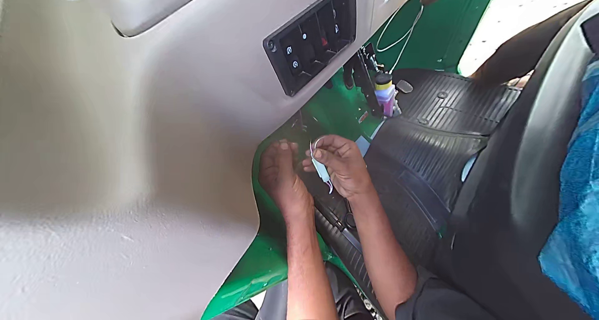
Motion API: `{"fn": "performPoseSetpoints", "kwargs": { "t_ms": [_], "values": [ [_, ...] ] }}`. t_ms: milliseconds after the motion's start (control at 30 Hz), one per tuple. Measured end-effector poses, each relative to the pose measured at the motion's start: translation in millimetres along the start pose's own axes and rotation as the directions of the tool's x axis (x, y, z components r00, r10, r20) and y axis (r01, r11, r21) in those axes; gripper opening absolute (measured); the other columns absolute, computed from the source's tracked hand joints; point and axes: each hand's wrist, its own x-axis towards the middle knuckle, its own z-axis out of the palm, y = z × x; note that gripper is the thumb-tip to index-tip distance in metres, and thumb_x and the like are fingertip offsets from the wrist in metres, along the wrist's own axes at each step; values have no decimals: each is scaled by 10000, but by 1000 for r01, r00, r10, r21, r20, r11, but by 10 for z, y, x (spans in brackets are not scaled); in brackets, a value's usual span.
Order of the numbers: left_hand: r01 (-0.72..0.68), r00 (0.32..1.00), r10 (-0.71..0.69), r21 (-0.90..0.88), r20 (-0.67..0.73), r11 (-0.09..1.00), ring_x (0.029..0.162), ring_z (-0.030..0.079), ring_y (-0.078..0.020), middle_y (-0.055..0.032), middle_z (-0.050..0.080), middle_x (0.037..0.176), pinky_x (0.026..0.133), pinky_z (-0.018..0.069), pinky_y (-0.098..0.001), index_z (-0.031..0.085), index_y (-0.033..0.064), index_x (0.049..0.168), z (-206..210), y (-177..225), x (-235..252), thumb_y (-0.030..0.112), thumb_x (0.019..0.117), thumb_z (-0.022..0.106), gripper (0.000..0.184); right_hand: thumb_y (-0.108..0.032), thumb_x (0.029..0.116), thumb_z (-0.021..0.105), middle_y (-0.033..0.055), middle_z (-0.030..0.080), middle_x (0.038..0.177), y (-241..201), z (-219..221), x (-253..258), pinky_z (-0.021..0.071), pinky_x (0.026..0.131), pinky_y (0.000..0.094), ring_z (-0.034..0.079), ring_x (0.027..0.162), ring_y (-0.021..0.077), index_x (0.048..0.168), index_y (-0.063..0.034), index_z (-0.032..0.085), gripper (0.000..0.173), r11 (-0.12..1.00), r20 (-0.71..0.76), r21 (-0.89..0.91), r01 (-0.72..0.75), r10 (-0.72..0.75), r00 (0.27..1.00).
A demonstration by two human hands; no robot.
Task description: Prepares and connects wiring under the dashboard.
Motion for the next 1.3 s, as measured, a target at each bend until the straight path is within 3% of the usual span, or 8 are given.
{"fn": "performPoseSetpoints", "kwargs": {
  "t_ms": [167, 267, 300, 400, 567, 1033, 1300],
  "values": [
    [14, 999, -14, 10, -30, 1000, 878, 669, -139, -42, 703, 986, 759, 571, -286, 720, 78, 1089, -28, 9, -52, 195, 1015, 650, 155, -10, 987, 636, 158, 653, 982, 28, 78, -57, 658, 727, 475, 726, 772, 262, 1100, -4, 621, 114, 1000, 63, -24, 13, -12, 998],
    [55, 994, -53, 24, -94, 998, 665, 591, -87, -14, 653, 863, 554, 498, -211, 736, 96, 1050, -1, -19, -52, 212, 986, 692, 139, -5, 973, 651, 161, 653, 974, 33, 102, -34, 657, 701, 470, 723, 772, 268, 1088, -7, 632, 116, 999, 86, -15, 46, -45, 995],
    [54, 993, -52, 19, -106, 998, 669, 598, -94, -23, 670, 872, 561, 508, -220, 747, 87, 1046, 1, -20, -48, 201, 980, 698, 141, -4, 965, 662, 163, 657, 972, 35, 106, -14, 653, 693, 459, 718, 782, 265, 1082, -4, 641, 120, 998, 86, -29, 57, -55, 995],
    [59, 992, -62, -27, -109, 998, 802, 641, -122, -35, 708, 932, 721, 549, -277, 763, 71, 1031, -9, -5, -64, 166, 975, 693, 131, -4, 948, 691, 152, 659, 938, 26, 148, 17, 624, 643, 366, 674, 740, 203, 1063, 14, 663, 120, 990, 75, -110, 92, -84, 994],
    [72, 994, -80, -104, -72, 992, 907, 695, -168, -80, 730, 975, 816, 593, -343, 757, 40, 1033, -19, 25, -88, 143, 971, 686, 140, 13, 933, 705, 155, 669, 914, 43, 258, 11, 612, 614, 321, 664, 703, 180, 1050, 40, 674, 124, 976, 48, -176, 127, -121, 992],
    [50, 996, -63, -168, -69, 984, 790, 689, -159, -102, 726, 888, 700, 590, -307, 758, 0, 961, -4, 36, -87, 49, 961, 647, 121, 51, 891, 740, 159, 696, 894, 57, 304, 31, 611, 603, 310, 674, 692, 177, 1022, 52, 704, 135, 956, -10, -237, 171, -178, 984],
    [48, 996, -60, -177, -62, 983, 779, 695, -165, -105, 724, 877, 701, 601, -322, 748, -9, 955, -28, 16, -97, 48, 961, 639, 123, 75, 869, 749, 157, 699, 879, 22, 305, 19, 613, 596, 309, 674, 683, 178, 1004, 57, 710, 142, 940, 6, -277, 198, -204, 979]
  ]
}}
